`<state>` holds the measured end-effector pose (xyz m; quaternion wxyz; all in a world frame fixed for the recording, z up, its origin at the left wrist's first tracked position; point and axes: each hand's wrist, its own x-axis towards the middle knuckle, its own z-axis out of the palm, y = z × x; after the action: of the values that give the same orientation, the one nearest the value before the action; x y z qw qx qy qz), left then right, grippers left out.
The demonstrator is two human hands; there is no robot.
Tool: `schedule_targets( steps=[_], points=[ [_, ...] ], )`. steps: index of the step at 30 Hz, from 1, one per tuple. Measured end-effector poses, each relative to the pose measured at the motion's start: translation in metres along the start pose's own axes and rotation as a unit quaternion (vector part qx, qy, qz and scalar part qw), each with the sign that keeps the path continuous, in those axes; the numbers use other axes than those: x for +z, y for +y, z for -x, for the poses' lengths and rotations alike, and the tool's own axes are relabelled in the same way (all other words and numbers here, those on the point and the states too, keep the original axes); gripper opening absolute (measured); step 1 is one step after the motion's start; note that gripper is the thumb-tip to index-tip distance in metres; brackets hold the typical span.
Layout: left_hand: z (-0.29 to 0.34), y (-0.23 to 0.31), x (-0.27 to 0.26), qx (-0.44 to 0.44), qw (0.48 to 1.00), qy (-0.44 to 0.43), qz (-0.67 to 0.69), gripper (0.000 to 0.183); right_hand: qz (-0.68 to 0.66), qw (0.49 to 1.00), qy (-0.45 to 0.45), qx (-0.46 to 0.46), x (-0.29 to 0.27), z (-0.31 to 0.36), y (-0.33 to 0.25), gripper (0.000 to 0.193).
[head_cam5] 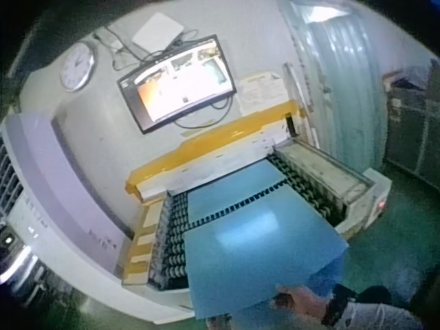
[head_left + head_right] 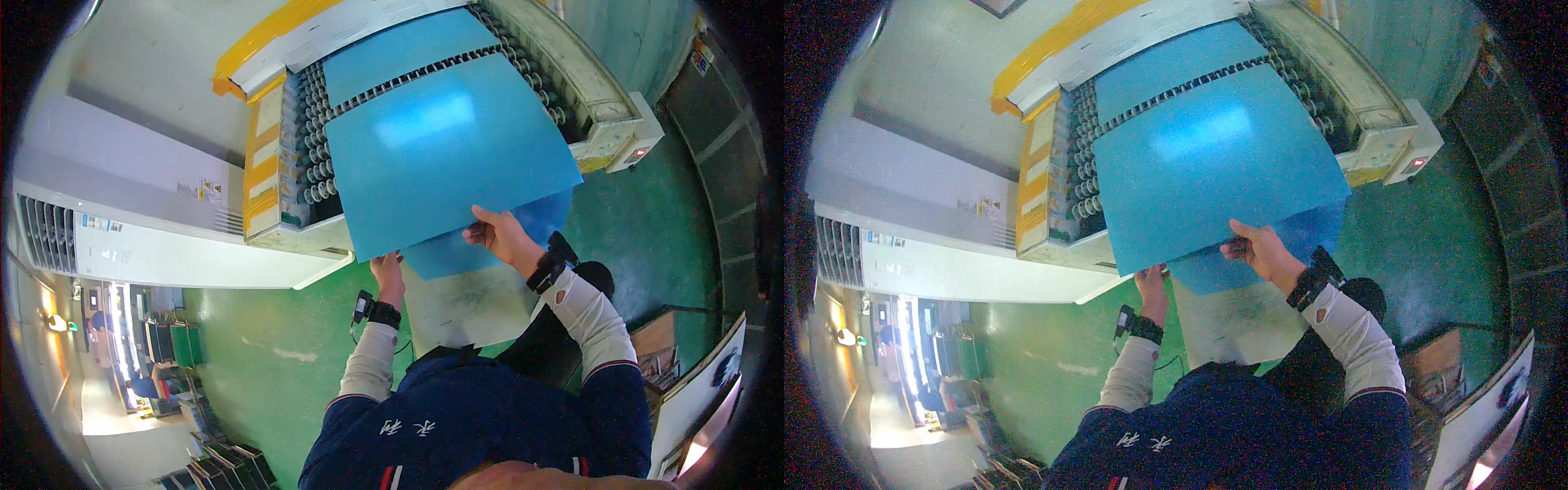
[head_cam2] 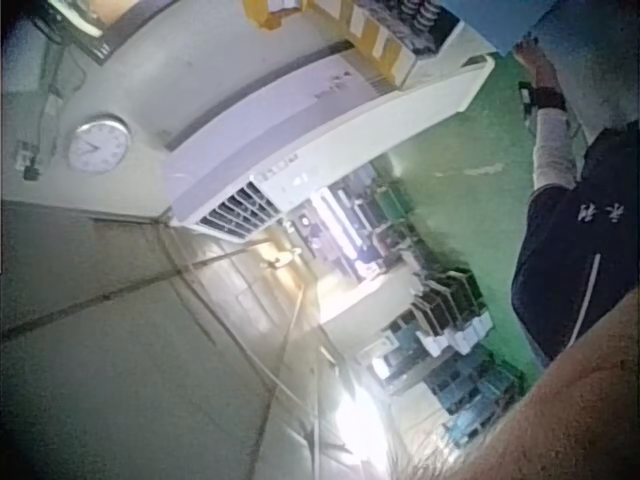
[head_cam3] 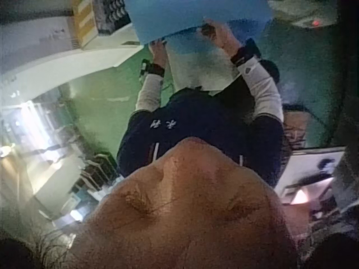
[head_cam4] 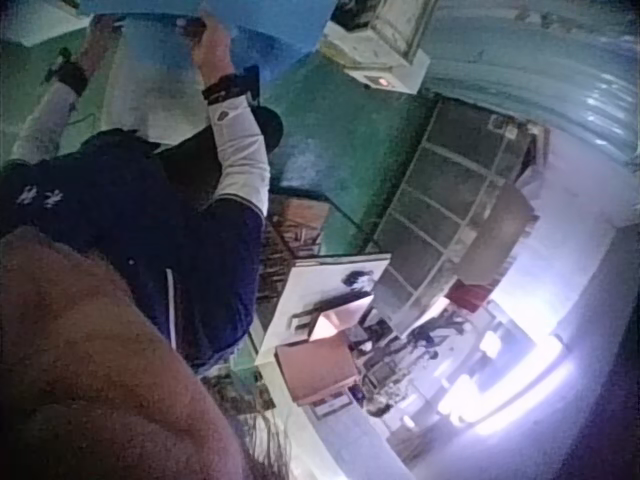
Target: Operating a machine to apply protective film to metal sheets on an industrial floor.
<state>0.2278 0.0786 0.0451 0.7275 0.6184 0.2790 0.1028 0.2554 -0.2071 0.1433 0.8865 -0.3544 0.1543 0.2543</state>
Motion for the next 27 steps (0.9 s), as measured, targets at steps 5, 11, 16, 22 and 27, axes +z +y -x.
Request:
schedule_targets(
  steps=[5,11,16,22,27],
  points=[
    [-0.017,-0.009,-0.004,0.004,1.000,0.019,-0.004,0.022,0.000,1.000,-0.001,-0.020,0.003,-0.007,-0.003,0.025],
    [-0.023,-0.004,0.002,-0.011,1.000,0.021,-0.002,0.021,-0.015,1.000,0.012,-0.018,0.001,-0.017,-0.007,0.030],
    [-0.022,0.000,0.004,-0.043,0.999,0.033,-0.006,0.021,-0.001,1.000,0.001,0.000,0.002,-0.021,-0.009,0.029],
    [-0.017,0.001,-0.001,-0.041,0.999,0.015,-0.019,0.021,0.052,0.998,-0.018,-0.005,0.008,-0.023,-0.010,0.035],
    [-0.011,0.004,0.000,-0.028,1.000,0.003,-0.010,0.020,0.222,0.972,-0.077,-0.023,0.008,-0.026,-0.003,0.041]
  ],
)
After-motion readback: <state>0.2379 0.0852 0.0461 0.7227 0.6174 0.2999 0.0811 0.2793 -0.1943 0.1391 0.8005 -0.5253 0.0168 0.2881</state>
